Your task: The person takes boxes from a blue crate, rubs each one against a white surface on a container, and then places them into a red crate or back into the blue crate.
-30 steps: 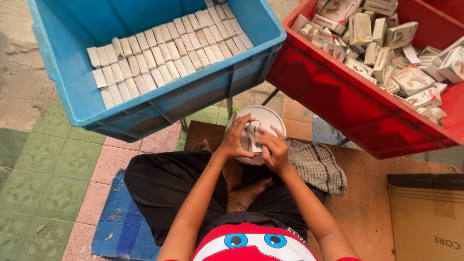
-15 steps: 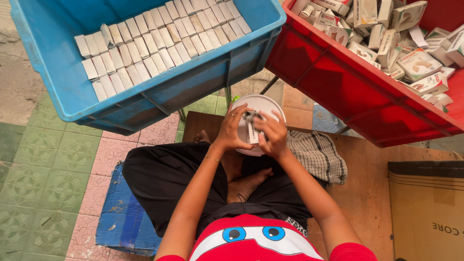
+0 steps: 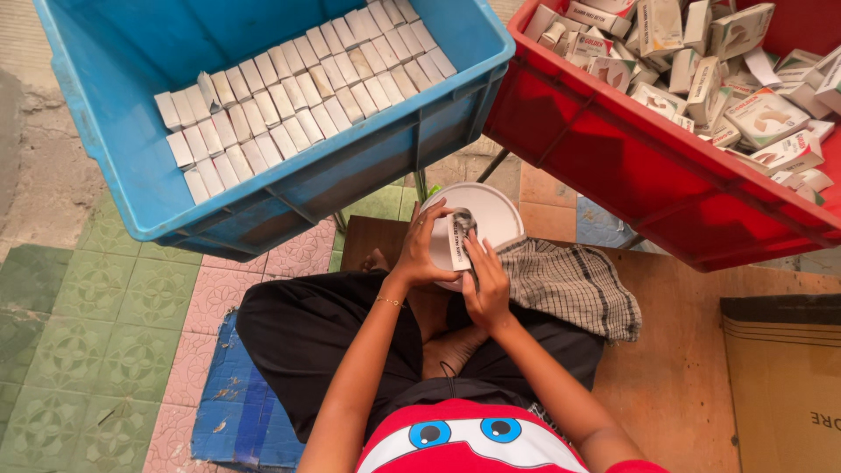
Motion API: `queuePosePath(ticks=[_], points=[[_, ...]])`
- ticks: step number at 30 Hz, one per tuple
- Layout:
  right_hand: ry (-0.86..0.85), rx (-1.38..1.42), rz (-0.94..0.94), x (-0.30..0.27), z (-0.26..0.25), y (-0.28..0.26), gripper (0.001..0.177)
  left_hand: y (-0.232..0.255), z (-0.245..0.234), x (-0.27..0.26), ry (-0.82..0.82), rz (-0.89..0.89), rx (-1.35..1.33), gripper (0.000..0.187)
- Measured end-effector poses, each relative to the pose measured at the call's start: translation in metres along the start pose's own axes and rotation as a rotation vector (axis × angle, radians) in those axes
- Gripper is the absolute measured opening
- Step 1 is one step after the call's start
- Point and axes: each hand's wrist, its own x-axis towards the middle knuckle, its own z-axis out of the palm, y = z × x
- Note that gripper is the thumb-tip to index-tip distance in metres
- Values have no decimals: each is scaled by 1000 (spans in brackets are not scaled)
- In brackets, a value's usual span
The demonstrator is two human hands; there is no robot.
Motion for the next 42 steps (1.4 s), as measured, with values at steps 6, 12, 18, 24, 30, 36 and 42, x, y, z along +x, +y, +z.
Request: queuePosePath(ticks=[6,12,18,24,30,36,42], points=[[-11,20,47,-6,-8,-6,53,18,-1,10,-79,43,5,98],[69,103,130,0,-6,1,55,24,2,16,-104,-5,21,97],[18,113,174,-17,3,0,50,40,-27,15,-198,-79,277,103],[-43,7,58,-15,6,-2,47,31,-31,7,-234,-129,414,108],[-142,-71,-127,-1,-5,9,43,15,-13,-1,-184,-131,458,101],[-260,-103,-255,2,-4,36,43,13,2,-3,-151,-94,399,98],[-286,-224,-205,28,-3,56,37,-4,10,-5,-60,-65,442,89]])
